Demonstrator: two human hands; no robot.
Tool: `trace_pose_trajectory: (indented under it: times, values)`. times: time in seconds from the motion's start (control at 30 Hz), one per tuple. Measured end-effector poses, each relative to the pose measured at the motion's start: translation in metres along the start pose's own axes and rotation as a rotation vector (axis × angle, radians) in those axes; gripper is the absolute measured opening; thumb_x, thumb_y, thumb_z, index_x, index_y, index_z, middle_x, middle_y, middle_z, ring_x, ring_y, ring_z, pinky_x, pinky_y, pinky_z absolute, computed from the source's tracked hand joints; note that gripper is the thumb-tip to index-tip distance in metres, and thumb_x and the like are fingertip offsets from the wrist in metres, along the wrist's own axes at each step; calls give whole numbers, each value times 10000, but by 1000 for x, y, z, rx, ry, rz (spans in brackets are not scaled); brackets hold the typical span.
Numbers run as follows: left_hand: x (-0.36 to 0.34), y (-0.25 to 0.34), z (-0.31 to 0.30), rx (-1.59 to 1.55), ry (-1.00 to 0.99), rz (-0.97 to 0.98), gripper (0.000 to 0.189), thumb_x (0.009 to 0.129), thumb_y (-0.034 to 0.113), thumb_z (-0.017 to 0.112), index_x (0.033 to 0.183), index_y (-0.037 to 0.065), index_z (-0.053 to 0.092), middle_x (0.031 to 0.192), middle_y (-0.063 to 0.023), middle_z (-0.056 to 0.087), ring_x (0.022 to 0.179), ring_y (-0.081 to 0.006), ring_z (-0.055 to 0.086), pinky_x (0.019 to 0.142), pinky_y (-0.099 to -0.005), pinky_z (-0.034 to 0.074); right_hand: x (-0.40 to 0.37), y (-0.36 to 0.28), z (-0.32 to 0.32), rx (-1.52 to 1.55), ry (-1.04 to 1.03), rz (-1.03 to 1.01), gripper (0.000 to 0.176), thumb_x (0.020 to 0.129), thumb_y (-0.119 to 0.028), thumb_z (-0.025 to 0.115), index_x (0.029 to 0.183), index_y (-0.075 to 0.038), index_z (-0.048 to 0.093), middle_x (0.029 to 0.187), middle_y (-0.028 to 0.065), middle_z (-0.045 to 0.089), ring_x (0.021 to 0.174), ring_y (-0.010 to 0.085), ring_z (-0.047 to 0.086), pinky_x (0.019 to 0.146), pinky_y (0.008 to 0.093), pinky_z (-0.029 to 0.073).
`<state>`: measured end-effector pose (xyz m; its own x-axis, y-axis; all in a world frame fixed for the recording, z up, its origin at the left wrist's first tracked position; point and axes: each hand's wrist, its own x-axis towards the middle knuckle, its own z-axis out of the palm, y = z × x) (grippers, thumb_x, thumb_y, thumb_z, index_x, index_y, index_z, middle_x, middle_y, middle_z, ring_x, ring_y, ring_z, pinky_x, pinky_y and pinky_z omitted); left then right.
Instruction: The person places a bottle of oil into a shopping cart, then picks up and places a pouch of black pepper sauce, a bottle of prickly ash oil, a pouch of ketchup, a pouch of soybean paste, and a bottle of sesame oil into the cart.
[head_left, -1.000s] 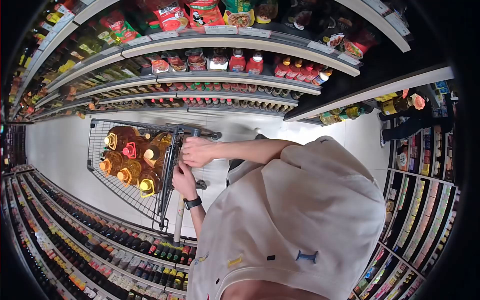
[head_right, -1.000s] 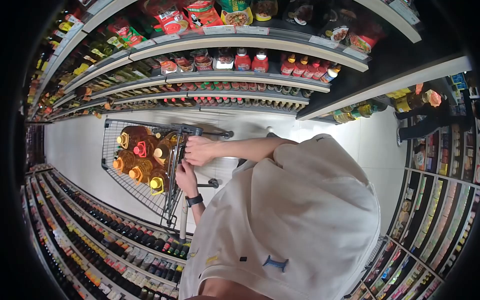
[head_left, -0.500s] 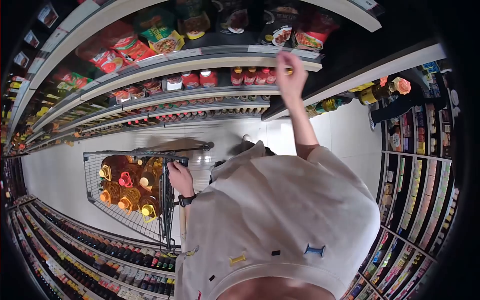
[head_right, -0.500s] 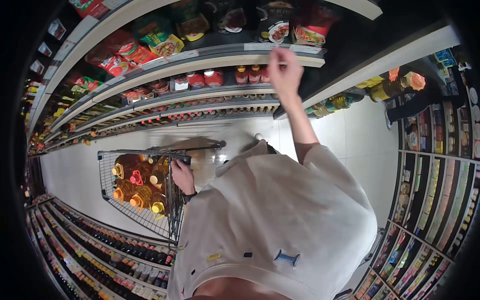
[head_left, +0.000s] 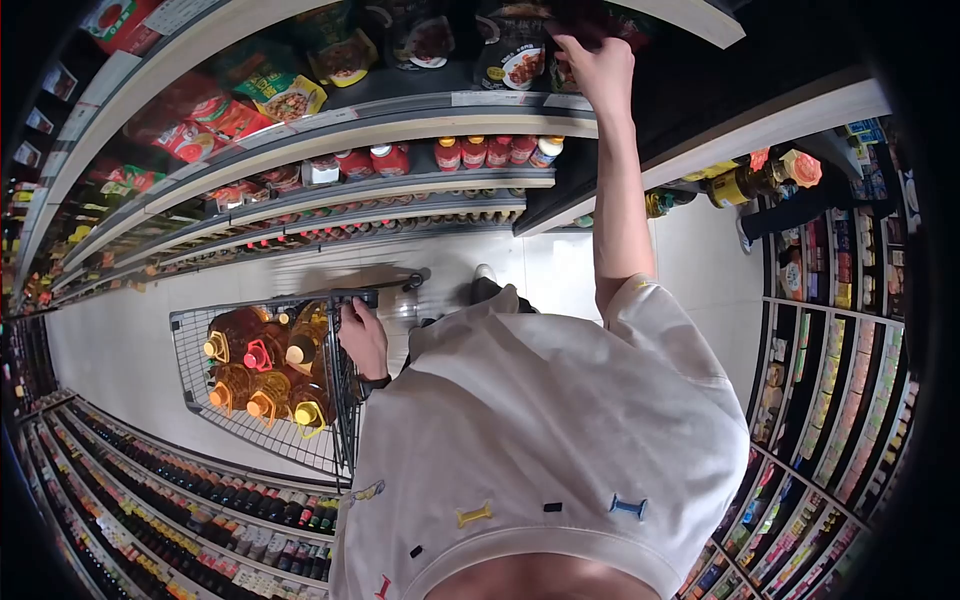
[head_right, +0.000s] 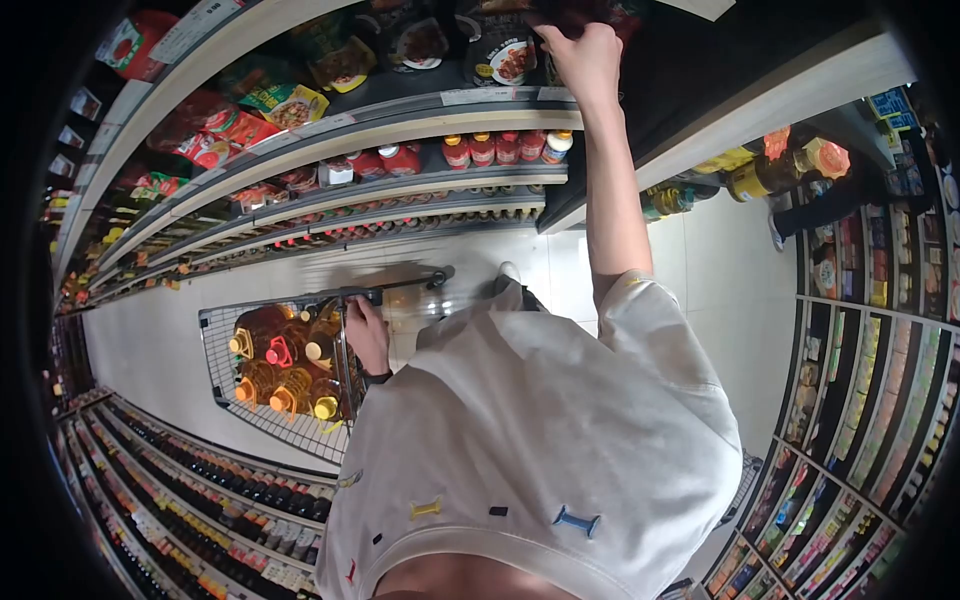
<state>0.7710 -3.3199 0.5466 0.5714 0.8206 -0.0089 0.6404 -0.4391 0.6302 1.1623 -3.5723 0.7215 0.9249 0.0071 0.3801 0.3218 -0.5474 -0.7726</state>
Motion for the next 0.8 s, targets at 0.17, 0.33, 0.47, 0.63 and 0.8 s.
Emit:
trace_pose_trajectory:
  times: [0.17,0.33,0.47,0.63,0.8]
  values:
    - [2,-2,-16,66,61,108,307,938,298,587,919,-6,623,844,-206,682,775,-413,652,682,-484,492,21,33,28,162,-38,-32,327,839,-257,754,733,47,697,508,-10,551,474,45,466,456,246,384]
    - [23,26,-46,-3,146,270,265,889,221,667,1017,-6,620,935,-178,668,864,-364,629,766,-436,477,-25,-7,35,487,-88,-373,247,829,-78,751,999,36,611,964,127,719,845,129,663,737,253,516]
    - [51,79,-37,-147,178,535,412,830,212,736,1150,6,577,1032,-149,647,986,-336,596,860,-413,451,-58,-59,20,466,32,-969,248,743,97,691,959,24,593,1004,169,717,907,318,710,817,344,548]
    - [54,156,-46,-727,-192,628,716,719,203,846,1312,11,494,1249,-136,599,1204,-275,535,1016,-407,408,-133,-95,13,733,177,-675,416,710,-41,846,999,8,551,849,143,682,731,208,675,688,313,541]
    - [16,115,-37,-1031,-764,128,481,772,100,824,1175,-22,593,1019,-70,691,878,-156,676,774,-295,552,-177,-106,97,912,-483,-234,253,798,-66,795,959,17,619,800,24,676,708,49,600,617,206,477]
